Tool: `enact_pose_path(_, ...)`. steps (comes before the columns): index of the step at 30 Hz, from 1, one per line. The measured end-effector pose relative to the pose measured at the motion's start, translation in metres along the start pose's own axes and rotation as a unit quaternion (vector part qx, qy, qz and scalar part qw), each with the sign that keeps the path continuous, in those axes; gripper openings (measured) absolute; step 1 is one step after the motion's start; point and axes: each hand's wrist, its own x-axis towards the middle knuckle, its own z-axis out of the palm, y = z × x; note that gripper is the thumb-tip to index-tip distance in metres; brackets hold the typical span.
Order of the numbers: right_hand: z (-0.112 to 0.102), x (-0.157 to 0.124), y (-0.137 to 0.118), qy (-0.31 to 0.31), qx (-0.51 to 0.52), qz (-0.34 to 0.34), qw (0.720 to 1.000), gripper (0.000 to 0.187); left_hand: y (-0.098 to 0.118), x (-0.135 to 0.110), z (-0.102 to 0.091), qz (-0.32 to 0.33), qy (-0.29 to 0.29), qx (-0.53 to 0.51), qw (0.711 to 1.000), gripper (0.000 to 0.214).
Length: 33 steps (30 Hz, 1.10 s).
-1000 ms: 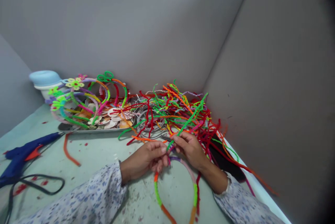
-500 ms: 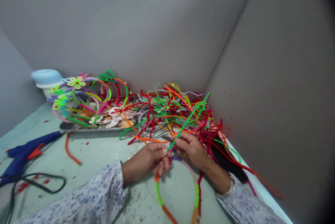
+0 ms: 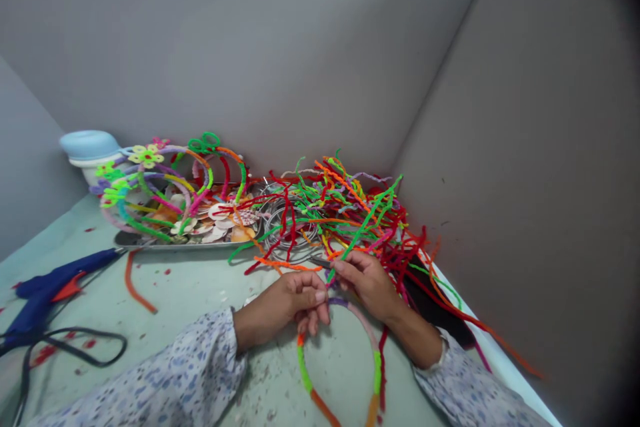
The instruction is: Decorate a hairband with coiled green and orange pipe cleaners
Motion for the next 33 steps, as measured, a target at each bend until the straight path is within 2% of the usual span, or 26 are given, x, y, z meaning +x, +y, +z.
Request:
enact_pose_path(8, 0.005, -0.001, 0.001, -0.041, -0.062, -0.015, 0.997, 0.022, 0.001, 0.0, 0.001, 0.01, 0.022, -0.007, 1.0, 0.022)
enact_pose_path(13, 0.002, 0.0, 0.001, -0.026, 0.002, 0.0, 1.0, 0.023, -0.002, 0.001, 0.0, 0.008, 0.011, -0.008, 1.0, 0.021)
enact_pose_path(19, -0.003, 0.003, 0.014, 0.018, 0.065, 0.017, 0.998, 0.024, -0.001, 0.001, 0.001, 0.001, 0.013, -0.003, 1.0, 0.024)
enact_pose_path(25, -0.004, 0.003, 0.02, 0.045, 0.035, 0.004, 0.998, 0.025, 0.0, 0.001, 0.001, -0.004, 0.013, 0.004, 1.0, 0.025)
enact_pose_path(33, -0.003, 0.003, 0.005, 0.01, -0.001, 0.001, 1.0, 0.027, 0.001, 0.0, 0.002, 0.007, 0.026, -0.03, 0.999, 0.026)
